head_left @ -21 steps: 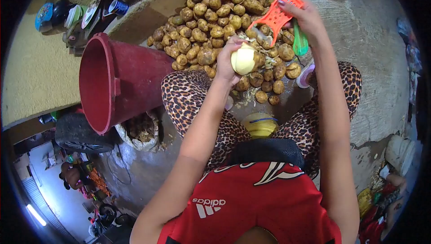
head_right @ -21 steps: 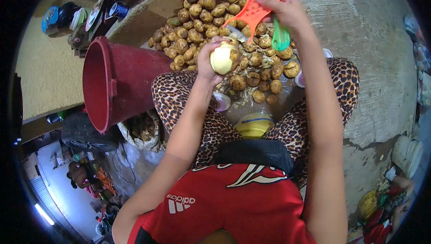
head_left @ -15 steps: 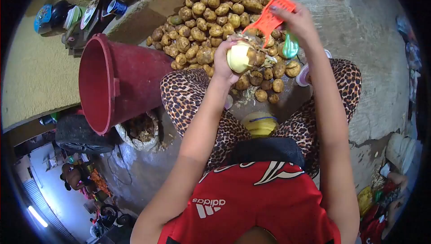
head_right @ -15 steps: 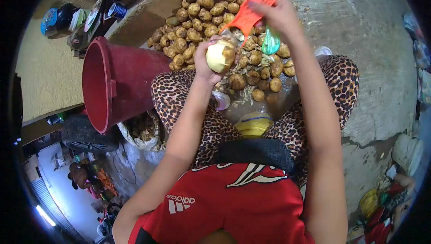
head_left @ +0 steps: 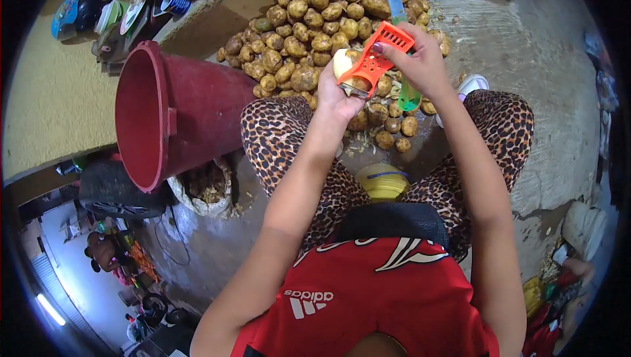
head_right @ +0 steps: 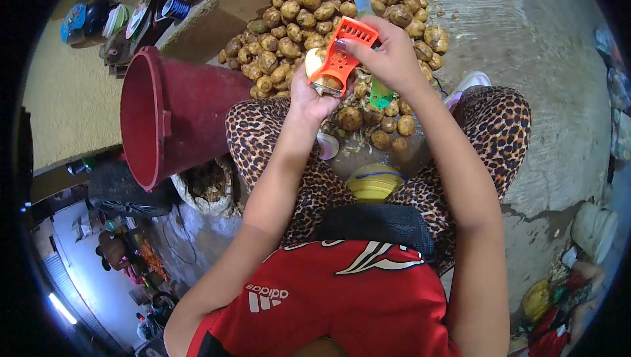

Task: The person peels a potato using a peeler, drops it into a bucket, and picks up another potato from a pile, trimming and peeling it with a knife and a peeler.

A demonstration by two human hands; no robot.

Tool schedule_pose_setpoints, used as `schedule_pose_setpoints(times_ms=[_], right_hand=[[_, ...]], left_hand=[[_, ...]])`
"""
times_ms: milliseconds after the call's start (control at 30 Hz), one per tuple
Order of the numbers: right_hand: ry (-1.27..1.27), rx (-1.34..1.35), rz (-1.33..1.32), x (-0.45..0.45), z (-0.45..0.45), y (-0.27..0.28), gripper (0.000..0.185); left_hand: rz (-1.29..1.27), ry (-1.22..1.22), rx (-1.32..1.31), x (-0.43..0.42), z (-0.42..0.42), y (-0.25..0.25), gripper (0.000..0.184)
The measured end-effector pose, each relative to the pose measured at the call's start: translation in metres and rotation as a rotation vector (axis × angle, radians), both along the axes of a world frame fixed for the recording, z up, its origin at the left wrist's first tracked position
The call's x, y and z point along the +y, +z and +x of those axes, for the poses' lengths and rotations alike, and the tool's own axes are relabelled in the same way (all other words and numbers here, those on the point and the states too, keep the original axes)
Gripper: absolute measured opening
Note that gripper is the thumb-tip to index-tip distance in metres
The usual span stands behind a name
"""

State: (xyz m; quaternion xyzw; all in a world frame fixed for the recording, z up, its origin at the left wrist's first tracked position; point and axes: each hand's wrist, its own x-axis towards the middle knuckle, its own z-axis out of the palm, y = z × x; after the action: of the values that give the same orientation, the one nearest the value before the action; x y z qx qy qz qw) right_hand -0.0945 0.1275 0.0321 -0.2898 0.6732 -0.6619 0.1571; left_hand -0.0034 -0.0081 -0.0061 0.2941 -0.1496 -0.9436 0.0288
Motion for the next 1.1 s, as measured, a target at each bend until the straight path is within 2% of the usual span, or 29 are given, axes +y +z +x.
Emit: schedule_pose_setpoints(times_ms=[67,167,267,400,433,467,533,633,667,733,867,967,1067,1100], right_hand=[[0.005,0.107,0.081,0.000,0.000,0.004,0.018],[0.000,-0.025,-0.054,-0.003,-0.001,0.008,0.019],[0.016,-0.144,-0.063,0.002,-0.023,0.009,0.026],[-0.187,-0.088,-0.055,0.010,-0.053,0.002,0.026],[-0.245,-0.084,-0.057,0.019,-0.064,0.010,0.028],[-0.111,-0.177,-0.266,0.029,-0.077,0.005,0.030],[-0.096,-0.187,-0.222,0.030,-0.066,0.023,0.028],[-0.044,-0.185,-0.129,0.010,-0.031,0.016,0.029],[-0.008,-0.073,-0.130,0.004,-0.024,0.008,0.029],[-0.034,-0.254,-0.061,0.009,-0.040,0.011,0.027],[-0.115,-0.215,-0.145,0.022,-0.069,0.005,0.022],[-0.002,-0.265,-0.076,0.024,-0.062,0.022,0.022],[0.026,-0.264,-0.062,0.005,-0.029,0.014,0.023],[0.022,-0.336,-0.073,0.005,-0.031,0.015,0.022]], left_hand=[[-0.021,-0.007,0.007,-0.001,0.001,-0.001,0.034],[-0.044,-0.057,0.018,0.000,0.001,0.005,0.033],[-0.076,-0.137,0.046,0.002,-0.002,0.013,0.036],[-0.011,-0.296,0.187,-0.005,0.001,0.009,0.039],[-0.116,-0.285,0.109,-0.004,0.002,0.004,0.040],[-0.106,-0.300,0.135,-0.005,0.005,-0.001,0.040],[-0.085,-0.335,0.189,-0.005,0.005,-0.002,0.039],[-0.084,-0.139,-0.024,0.008,0.002,0.021,0.038],[-0.093,-0.151,0.015,0.008,0.000,0.019,0.038],[-0.110,-0.176,0.085,0.007,0.000,0.007,0.036],[-0.076,-0.335,0.258,-0.002,0.004,0.002,0.034],[-0.149,-0.260,0.139,0.005,0.003,0.006,0.036],[-0.188,-0.195,0.052,0.011,-0.001,0.019,0.035],[-0.203,-0.171,0.024,0.013,0.001,0.021,0.034]])
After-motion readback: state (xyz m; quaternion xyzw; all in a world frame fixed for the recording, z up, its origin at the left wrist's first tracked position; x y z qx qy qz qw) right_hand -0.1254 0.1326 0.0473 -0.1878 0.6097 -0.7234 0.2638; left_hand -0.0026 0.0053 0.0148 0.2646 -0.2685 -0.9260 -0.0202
